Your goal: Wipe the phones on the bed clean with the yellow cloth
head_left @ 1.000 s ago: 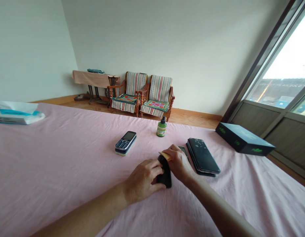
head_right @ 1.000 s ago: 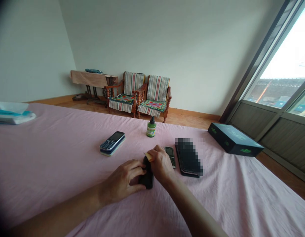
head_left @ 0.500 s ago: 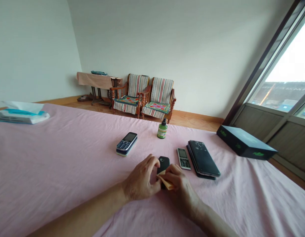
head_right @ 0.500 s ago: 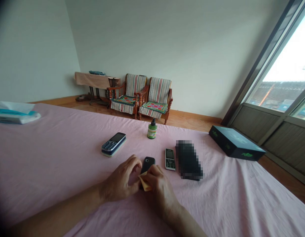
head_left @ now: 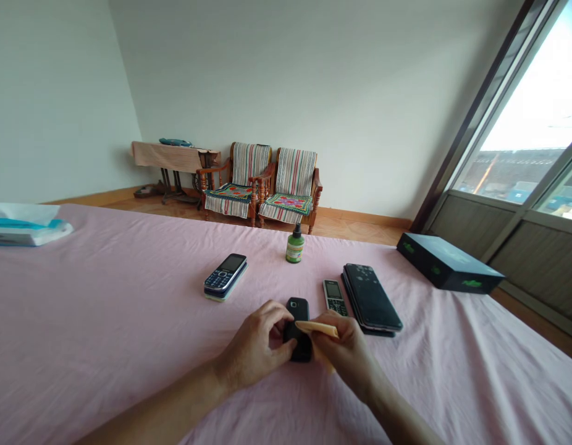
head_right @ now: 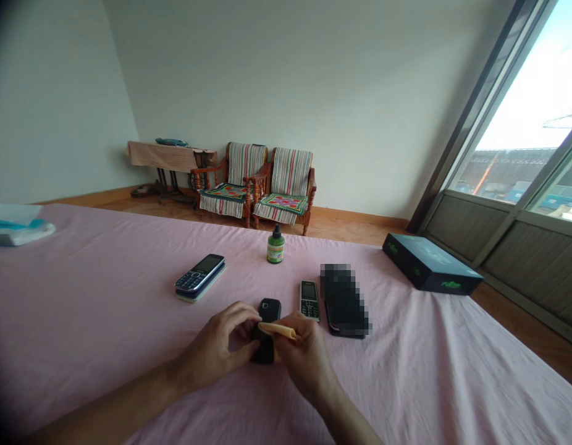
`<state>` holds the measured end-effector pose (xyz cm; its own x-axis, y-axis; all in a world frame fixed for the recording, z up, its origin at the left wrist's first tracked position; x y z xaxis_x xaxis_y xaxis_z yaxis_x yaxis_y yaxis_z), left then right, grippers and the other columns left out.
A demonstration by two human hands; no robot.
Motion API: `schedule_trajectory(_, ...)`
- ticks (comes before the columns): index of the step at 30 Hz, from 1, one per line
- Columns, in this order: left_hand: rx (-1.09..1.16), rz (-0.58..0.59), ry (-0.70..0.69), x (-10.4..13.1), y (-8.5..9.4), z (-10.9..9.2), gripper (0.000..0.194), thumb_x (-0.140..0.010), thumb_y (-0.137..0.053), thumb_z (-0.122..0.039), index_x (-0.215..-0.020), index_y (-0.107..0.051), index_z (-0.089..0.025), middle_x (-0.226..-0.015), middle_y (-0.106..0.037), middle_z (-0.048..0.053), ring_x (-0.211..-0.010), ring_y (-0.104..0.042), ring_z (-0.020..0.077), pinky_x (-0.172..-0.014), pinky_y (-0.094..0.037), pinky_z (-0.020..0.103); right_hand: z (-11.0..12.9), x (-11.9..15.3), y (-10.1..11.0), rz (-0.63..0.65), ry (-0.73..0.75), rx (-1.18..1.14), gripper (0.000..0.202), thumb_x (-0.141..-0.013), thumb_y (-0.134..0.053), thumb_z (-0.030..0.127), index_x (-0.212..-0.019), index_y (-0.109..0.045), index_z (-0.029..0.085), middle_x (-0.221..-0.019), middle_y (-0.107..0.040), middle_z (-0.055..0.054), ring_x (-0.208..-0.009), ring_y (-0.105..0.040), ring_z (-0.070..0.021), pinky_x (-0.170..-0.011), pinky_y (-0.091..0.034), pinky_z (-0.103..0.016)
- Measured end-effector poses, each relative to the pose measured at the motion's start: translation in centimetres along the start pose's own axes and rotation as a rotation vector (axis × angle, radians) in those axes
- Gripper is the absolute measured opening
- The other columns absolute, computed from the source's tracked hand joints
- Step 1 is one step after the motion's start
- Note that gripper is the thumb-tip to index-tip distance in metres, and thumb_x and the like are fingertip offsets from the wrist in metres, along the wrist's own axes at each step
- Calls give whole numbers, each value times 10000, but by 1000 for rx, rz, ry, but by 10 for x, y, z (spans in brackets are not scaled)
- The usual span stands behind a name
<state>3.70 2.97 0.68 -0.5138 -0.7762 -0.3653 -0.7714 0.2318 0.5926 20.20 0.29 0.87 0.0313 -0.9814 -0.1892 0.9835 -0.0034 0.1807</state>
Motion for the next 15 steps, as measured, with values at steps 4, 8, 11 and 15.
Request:
schedule_trajectory(4,39,13,26,1,-1,-1,377,-658,-686,-56,-994,-606,-207,-1006,-554,21,-864,-567,161,-740,-499,251,-3,-1,3,-32,-193,-317,149,-650,-707,283,-670,-727,136,-550,-547,19,-506,-426,-82,-487,-305,-202)
schedule_trajectory(8,33,45,37,1,-2,-4,518,-611,-782,-107,-1080,-588,-211,-1064,-532,34,-919,-560,184,-780,-504,276,-9,-3,5,-36,-219,-537,242,-614,-785,319,-762,-755,130,-635,-642,-19,-550,-510,-99,-529,-376,-206)
schedule_trajectory(11,-19,70,24,2,-5,-6,628,-560,-831,-134,-1125,-570,-215,-1084,-511,38,-998,-537,216,-876,-483,322,-14,-4,6,-36,-238,-630,281,-600,-812,309,-809,-763,127,-686,-677,-42,-591,-562,-120,-579,-430,-224)
schedule_trajectory(15,-108,60,37,2,-8,-8,615,-574,-831,-132,-1120,-558,-208,-1096,-498,45,-1037,-518,234,-936,-454,361,-14,-5,7,-76,-259,-653,308,-562,-829,315,-784,-760,113,-690,-682,-56,-593,-578,-138,-583,-452,-245)
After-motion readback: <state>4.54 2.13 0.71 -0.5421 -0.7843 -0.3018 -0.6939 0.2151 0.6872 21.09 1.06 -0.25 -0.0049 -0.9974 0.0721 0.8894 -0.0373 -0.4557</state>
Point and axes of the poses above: each hand's wrist, its own x-axis away from the middle knuckle, its own y-axis out of the back of the hand, z = x × y, the point moved 3 cm from there along -x, towards the middle knuckle
